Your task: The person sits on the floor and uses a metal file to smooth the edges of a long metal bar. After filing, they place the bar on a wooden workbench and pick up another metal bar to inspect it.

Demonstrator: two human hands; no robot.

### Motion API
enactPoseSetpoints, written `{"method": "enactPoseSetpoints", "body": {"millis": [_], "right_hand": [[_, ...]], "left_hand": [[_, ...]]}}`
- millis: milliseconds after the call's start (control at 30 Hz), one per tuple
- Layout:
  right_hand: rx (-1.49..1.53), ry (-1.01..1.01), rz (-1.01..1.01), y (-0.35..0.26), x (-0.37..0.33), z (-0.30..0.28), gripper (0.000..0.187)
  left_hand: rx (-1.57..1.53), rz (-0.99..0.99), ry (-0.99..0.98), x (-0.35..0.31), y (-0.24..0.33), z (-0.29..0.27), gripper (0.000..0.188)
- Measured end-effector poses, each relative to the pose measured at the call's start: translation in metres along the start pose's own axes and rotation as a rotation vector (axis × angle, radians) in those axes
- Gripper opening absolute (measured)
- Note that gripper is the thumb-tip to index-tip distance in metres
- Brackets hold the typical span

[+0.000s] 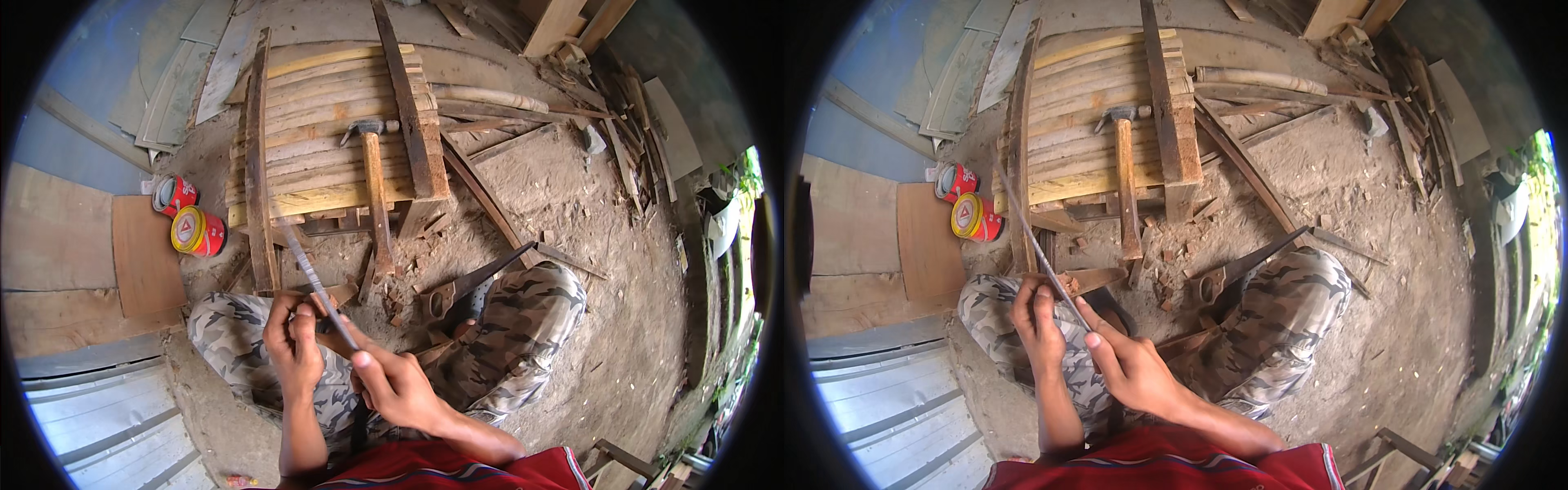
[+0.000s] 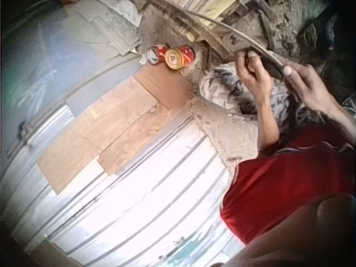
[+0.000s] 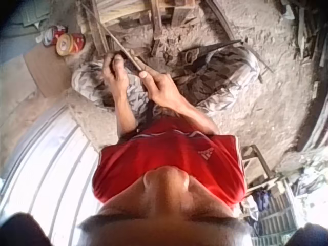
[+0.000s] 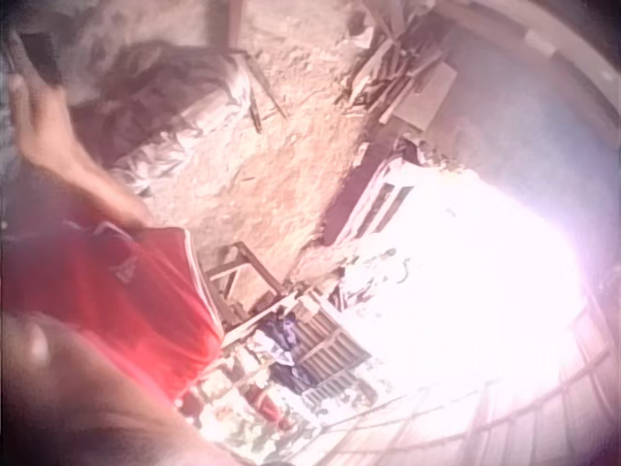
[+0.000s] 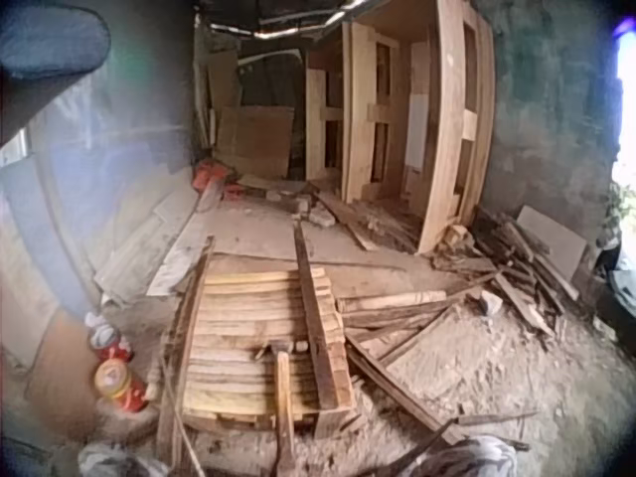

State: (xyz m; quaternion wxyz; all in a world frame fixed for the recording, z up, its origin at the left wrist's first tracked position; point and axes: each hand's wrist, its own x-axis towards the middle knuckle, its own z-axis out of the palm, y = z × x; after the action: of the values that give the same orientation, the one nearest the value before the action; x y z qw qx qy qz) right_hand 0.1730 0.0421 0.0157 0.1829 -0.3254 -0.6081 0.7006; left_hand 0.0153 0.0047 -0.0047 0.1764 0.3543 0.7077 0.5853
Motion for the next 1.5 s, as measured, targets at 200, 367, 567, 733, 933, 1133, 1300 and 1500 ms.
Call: {"method": "enactPoseSetpoints", "body": {"millis": [200, 367, 567, 733, 933, 1133, 1300, 1500], "right_hand": [[0.001, 0.030, -0.068, -0.013, -0.002, -0.003, 0.049], [-0.057, -0.005, 0.081, 0.003, 0.004, 0.009, 0.049], [0.038, 0.009, 0.025, -0.004, -0.001, 0.003, 0.049], [-0.079, -0.018, 0.061, -0.010, -0.001, -0.003, 0.047], [-0.001, 0.004, 0.023, 0.008, 0.000, 0.007, 0.049], [0.051, 0.061, -0.080, -0.001, -0.004, 0.005, 0.049], [0.000, -0.001, 0.048, 0.000, 0.003, 0.005, 0.048], [-0.120, 0.041, 0.011, 0.010, 0.004, 0.009, 0.049]], "left_hand": [[0.022, 0.000, 0.098, 0.004, -0.001, 0.000, 0.025], [0.078, -0.013, 0.048, -0.001, -0.009, -0.005, 0.027], [0.009, -0.013, 0.041, -0.001, -0.009, 0.001, 0.024], [-0.011, -0.015, 0.045, 0.001, -0.007, -0.005, 0.025], [0.018, -0.041, 0.036, -0.001, -0.008, -0.002, 0.028], [-0.007, -0.030, 0.076, -0.001, -0.003, 0.004, 0.026], [0.023, -0.053, 0.017, -0.001, -0.008, -0.006, 0.025], [0.034, -0.029, 0.065, -0.001, -0.011, -0.001, 0.022]]}}
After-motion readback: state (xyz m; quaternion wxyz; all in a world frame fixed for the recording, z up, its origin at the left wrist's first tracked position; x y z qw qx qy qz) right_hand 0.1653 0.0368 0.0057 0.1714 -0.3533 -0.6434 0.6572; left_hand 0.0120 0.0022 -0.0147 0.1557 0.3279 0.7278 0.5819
